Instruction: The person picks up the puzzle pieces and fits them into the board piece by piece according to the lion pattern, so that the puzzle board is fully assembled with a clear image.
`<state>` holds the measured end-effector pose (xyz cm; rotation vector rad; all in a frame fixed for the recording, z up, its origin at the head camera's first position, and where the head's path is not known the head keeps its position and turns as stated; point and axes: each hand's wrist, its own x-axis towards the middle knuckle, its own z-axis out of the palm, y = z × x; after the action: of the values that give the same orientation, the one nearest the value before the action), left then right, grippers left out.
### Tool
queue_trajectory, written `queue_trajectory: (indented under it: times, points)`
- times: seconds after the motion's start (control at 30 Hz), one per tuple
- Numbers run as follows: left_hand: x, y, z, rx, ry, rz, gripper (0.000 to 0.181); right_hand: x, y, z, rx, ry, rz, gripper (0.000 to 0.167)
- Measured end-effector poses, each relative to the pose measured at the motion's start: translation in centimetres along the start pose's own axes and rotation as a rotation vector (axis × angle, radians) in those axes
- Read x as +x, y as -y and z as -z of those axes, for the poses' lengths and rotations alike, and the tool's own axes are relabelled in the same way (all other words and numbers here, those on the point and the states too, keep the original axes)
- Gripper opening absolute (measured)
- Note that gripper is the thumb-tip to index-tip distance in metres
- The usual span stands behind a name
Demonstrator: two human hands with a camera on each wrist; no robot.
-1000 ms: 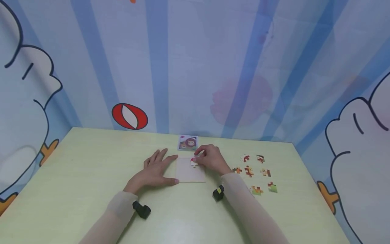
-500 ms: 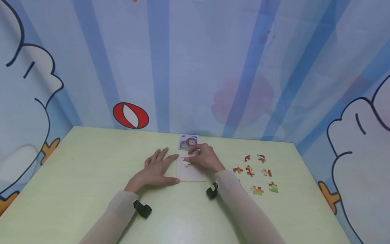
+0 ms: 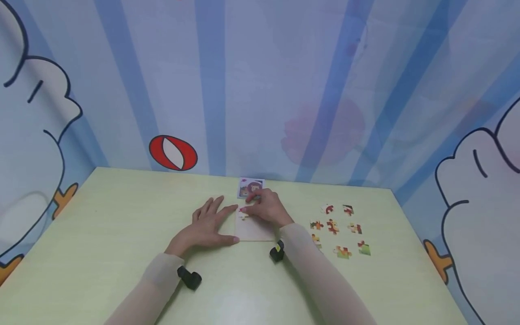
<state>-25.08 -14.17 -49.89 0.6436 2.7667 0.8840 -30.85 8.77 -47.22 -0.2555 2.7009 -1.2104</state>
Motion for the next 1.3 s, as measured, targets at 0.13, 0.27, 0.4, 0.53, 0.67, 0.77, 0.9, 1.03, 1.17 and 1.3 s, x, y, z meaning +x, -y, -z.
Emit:
queue_trajectory:
  times: [0.13,0.27,0.4,0.53,0.67,0.77,0.9,1.03,1.17,1.3]
  points:
    - [-0.1,-0.1,0.0,0.008,-0.004,0.009,0.094,-0.1,0.2,-0.2,-0.021,-0.015,0.004,0.025]
    - [0.1,0.0,-0.2,0.013,0.002,0.03,0.095,-0.3,0.4,-0.4,-0.044,-0.04,0.032,0.024]
    - [0.2,0.1,-0.3,0.011,0.011,0.043,0.095,-0.4,0.5,-0.7,-0.125,-0.066,0.069,0.024]
    - [0.1,-0.2,-0.2,0.012,0.013,0.042,0.094,-0.6,0.7,-0.7,-0.194,-0.089,0.098,0.024]
    - [-0.1,-0.7,0.1,0.012,0.016,0.034,0.096,-0.7,0.6,-0.6,-0.201,-0.101,0.109,0.026]
    - [-0.2,-0.9,0.3,0.014,0.017,0.035,0.096,-0.6,0.3,-0.7,-0.175,-0.097,0.119,0.027]
    - [-0.2,-0.9,0.2,0.027,0.022,0.048,0.094,-0.7,-0.6,-0.4,-0.096,-0.106,0.132,0.025]
    - [-0.3,-1.0,0.2,0.026,0.026,0.051,0.095,-1.3,-1.8,0.7,-0.006,-0.128,0.117,0.024]
    - [-0.4,-1.1,0.3,0.02,0.027,0.046,0.095,-2.3,-2.8,2.3,0.039,-0.131,0.105,0.021]
    - [-0.4,-1.0,0.4,0.017,0.027,0.036,0.096,-3.2,-3.6,3.8,0.062,-0.122,0.118,0.018]
